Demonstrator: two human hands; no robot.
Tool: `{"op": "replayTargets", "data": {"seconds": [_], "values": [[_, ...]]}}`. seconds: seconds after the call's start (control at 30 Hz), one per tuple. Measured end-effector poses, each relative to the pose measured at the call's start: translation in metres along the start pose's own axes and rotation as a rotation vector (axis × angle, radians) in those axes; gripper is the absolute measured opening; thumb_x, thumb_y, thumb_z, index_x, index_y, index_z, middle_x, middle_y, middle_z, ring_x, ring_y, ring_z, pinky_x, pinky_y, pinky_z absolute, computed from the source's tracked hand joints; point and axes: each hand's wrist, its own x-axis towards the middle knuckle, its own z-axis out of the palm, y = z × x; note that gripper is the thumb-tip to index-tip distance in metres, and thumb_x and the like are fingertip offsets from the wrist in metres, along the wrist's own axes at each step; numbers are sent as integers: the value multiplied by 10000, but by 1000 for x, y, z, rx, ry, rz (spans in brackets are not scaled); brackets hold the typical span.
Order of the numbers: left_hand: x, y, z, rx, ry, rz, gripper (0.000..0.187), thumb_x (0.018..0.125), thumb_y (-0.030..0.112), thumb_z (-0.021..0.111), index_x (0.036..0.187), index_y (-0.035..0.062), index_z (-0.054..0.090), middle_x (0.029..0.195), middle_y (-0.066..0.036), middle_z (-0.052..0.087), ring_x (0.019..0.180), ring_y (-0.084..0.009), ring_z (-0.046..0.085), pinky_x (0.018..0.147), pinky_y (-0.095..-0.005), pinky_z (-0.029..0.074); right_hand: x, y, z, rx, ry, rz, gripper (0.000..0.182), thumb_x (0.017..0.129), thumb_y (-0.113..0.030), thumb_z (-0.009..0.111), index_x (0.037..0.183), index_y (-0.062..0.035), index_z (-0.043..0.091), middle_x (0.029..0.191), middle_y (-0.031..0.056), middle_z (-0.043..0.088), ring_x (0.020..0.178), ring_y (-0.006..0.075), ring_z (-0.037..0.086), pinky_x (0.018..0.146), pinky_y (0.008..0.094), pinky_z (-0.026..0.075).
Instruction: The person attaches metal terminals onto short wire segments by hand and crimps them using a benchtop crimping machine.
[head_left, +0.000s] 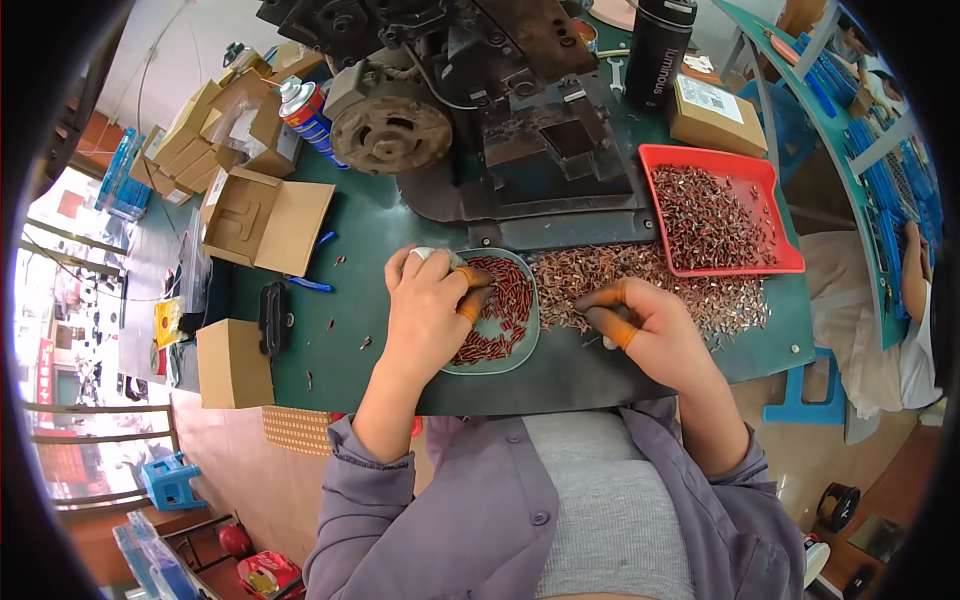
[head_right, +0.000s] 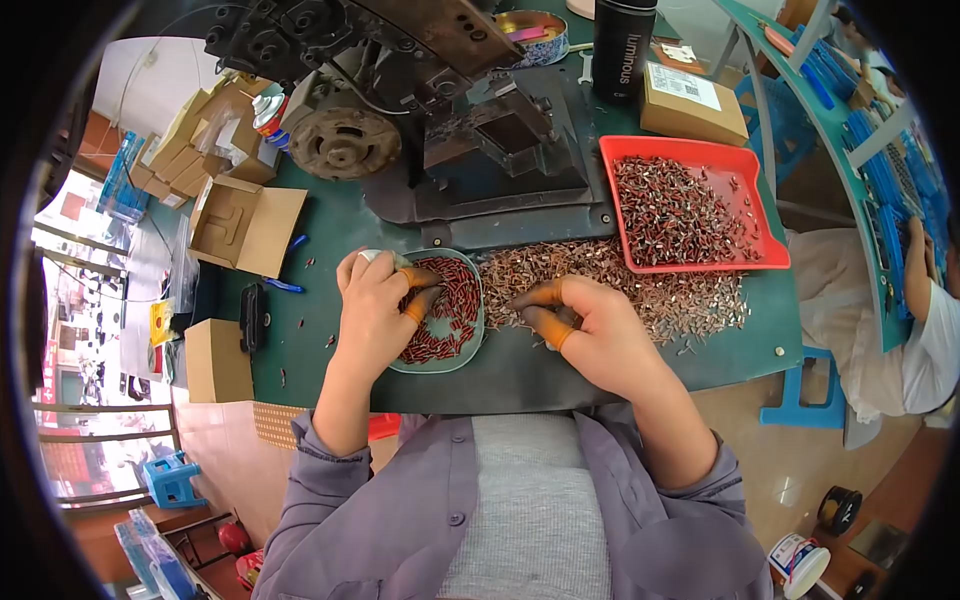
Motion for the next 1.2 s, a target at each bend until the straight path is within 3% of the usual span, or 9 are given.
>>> {"op": "replayTargets", "data": {"seconds": [0.2,0.37,0.6,0.8,1.0,1.07,1.13,1.17,1.2], "values": [[-2,1,-9,-81,89,-7,160,699,125,777,850,140,730,781,-23,501,855,-244,514,954,-408,342,12,-8,13,64,16,34,176,885,-85,664,1055,-53,696,807,-24,593,700,40,538,639,199,429],[-6,13,-18,-368,69,-87,198,670,66,789,850,113,719,855,-29,614,864,-242,531,857,-356,374,27,-3,36,282,-74,70,202,890,-128,680,1076,-47,674,801,-37,613,692,33,538,632,190,429],[-4,28,-17,-359,109,-2,215,672,48,789,861,100,702,899,-31,640,884,-236,537,819,-340,403,26,-2,47,421,-95,127,158,908,-150,671,1021,-40,659,794,-39,618,657,24,524,562,184,398],[-4,43,-5,-676,151,-124,221,677,56,793,880,96,712,882,-35,615,834,-228,537,759,-338,399,19,-2,45,616,-34,211,150,915,-152,664,1008,-34,657,800,-35,621,640,32,514,572,187,401],[-8,50,0,-743,126,-139,181,705,74,789,867,86,709,834,-36,604,794,-213,526,726,-322,404,1,2,26,429,9,66,124,901,-96,661,998,-18,666,865,-27,636,692,35,540,597,202,430],[-11,49,-1,-696,139,-69,164,712,91,790,851,89,702,802,-24,595,769,-199,519,715,-313,397,-6,18,15,198,96,-72,147,865,-62,677,1009,-33,673,859,3,645,684,77,569,600,221,446],[-14,50,-4,-728,136,-106,160,712,97,792,840,89,695,788,-20,594,755,-195,518,712,-309,394,-14,27,4,-261,170,-434,196,819,-50,700,1013,-62,678,811,40,623,674,142,587,599,245,459],[-15,50,-5,-751,133,-143,158,712,103,794,829,90,688,774,-15,592,742,-191,517,709,-305,390,-23,25,2,-329,100,-304,264,764,-94,742,1021,-84,680,788,71,589,692,215,601,600,287,485],[-16,50,-4,-753,129,-146,158,712,103,794,829,90,688,774,-15,592,742,-191,517,709,-305,390,-28,27,6,-328,99,-299,264,764,-94,742,1021,-84,680,788,71,589,692,215,601,600,287,485]]}}
